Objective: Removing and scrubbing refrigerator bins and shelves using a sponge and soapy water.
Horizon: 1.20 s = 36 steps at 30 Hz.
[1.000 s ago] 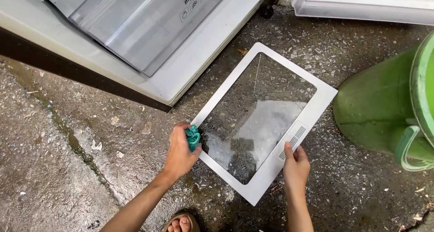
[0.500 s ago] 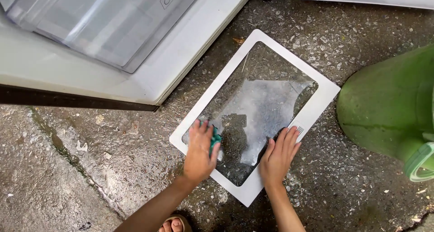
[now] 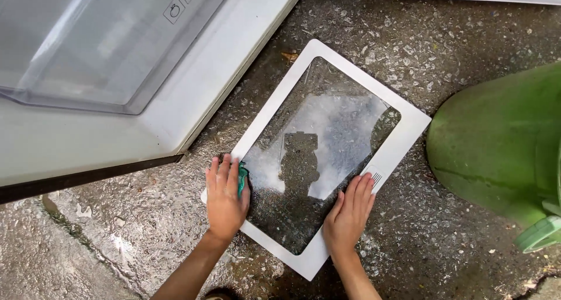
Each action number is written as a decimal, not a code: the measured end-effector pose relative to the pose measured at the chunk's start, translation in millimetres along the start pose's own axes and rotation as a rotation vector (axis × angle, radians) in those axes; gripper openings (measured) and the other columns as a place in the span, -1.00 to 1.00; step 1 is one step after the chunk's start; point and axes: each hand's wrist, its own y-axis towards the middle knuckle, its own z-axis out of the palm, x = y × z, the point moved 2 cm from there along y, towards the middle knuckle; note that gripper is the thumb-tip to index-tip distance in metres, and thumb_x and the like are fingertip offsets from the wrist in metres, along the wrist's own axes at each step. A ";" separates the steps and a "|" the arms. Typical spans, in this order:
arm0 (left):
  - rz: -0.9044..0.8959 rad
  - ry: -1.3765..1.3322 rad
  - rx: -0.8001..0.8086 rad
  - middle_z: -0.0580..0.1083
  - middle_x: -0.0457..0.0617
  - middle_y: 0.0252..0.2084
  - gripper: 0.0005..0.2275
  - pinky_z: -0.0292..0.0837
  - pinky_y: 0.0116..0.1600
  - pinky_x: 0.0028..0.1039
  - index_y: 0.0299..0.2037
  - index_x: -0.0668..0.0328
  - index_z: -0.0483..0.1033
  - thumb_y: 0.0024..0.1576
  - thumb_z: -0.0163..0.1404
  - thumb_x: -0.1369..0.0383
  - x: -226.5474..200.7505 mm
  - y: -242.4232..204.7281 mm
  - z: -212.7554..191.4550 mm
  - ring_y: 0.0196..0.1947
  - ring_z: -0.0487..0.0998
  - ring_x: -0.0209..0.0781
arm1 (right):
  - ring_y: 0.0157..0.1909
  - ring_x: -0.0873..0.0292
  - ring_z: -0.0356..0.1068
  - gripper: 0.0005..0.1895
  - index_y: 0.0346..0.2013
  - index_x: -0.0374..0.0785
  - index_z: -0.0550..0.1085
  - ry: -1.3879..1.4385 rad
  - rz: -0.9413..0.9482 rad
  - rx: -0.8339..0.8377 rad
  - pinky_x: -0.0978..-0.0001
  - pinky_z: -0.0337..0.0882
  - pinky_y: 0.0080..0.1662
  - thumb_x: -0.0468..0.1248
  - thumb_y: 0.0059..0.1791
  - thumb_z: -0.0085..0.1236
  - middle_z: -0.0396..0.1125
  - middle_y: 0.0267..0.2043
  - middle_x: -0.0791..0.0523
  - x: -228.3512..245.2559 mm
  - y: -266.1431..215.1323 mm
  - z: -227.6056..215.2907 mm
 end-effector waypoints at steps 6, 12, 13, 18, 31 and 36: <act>0.335 0.052 0.131 -0.04 0.11 0.52 -0.26 -0.02 0.52 0.02 0.42 0.22 0.07 0.01 0.14 0.28 -69.2 -71.4 38.1 0.50 -0.06 0.22 | 0.65 0.01 -0.30 -0.43 0.53 -0.32 -0.04 -0.041 0.012 -0.019 0.04 -0.30 0.56 -0.26 0.21 -0.37 -0.23 0.63 -0.03 6.0 5.3 2.3; 0.651 -0.042 0.135 0.15 0.11 0.46 -0.35 0.10 0.45 0.02 0.30 0.10 0.41 -0.04 0.26 0.13 -82.0 -94.9 40.4 0.43 0.16 0.24 | 0.65 0.01 -0.30 -0.44 0.53 -0.33 -0.03 -0.002 0.018 -0.062 0.03 -0.28 0.56 -0.27 0.22 -0.40 -0.22 0.63 -0.02 4.9 5.1 3.4; 0.728 0.062 0.190 0.00 0.13 0.54 -0.27 0.01 0.49 0.00 0.38 0.04 0.32 0.02 0.22 -0.07 -76.6 -100.6 42.1 0.48 0.07 0.24 | 0.65 0.02 -0.31 -0.45 0.53 -0.32 -0.03 0.000 0.015 -0.047 0.03 -0.28 0.56 -0.26 0.22 -0.41 -0.23 0.63 -0.01 5.4 2.3 2.4; 0.831 0.157 0.252 -0.19 0.03 0.58 -0.18 -0.33 0.57 -0.16 0.49 0.01 -0.06 0.08 0.01 -0.12 -45.8 -73.4 29.1 0.56 -0.22 0.06 | 0.65 0.06 -0.31 -0.43 0.53 -0.31 -0.05 0.000 0.010 -0.040 0.09 -0.29 0.56 -0.23 0.22 -0.41 -0.24 0.63 0.01 2.2 1.9 1.8; 0.923 0.372 0.020 0.21 -0.11 0.46 -0.46 -0.21 0.53 -0.06 0.26 -0.17 0.35 0.06 0.06 -0.04 -172.0 161.7 119.4 0.53 -0.02 0.05 | 0.62 -0.04 -0.17 -0.46 0.48 -0.39 0.04 -0.013 -0.083 -0.143 0.01 -0.13 0.55 -0.33 0.18 -0.32 -0.11 0.59 -0.07 -1.4 1.8 4.5; 0.818 0.103 0.163 0.21 -0.04 0.43 -0.43 -0.22 0.55 -0.04 0.38 0.02 0.22 0.12 0.07 0.27 -212.1 183.5 129.3 0.51 0.00 0.09 | 0.62 -0.02 -0.15 -0.45 0.48 -0.38 0.05 -0.029 -0.063 -0.141 0.04 -0.11 0.54 -0.32 0.18 -0.32 -0.10 0.58 -0.05 -3.5 0.5 3.9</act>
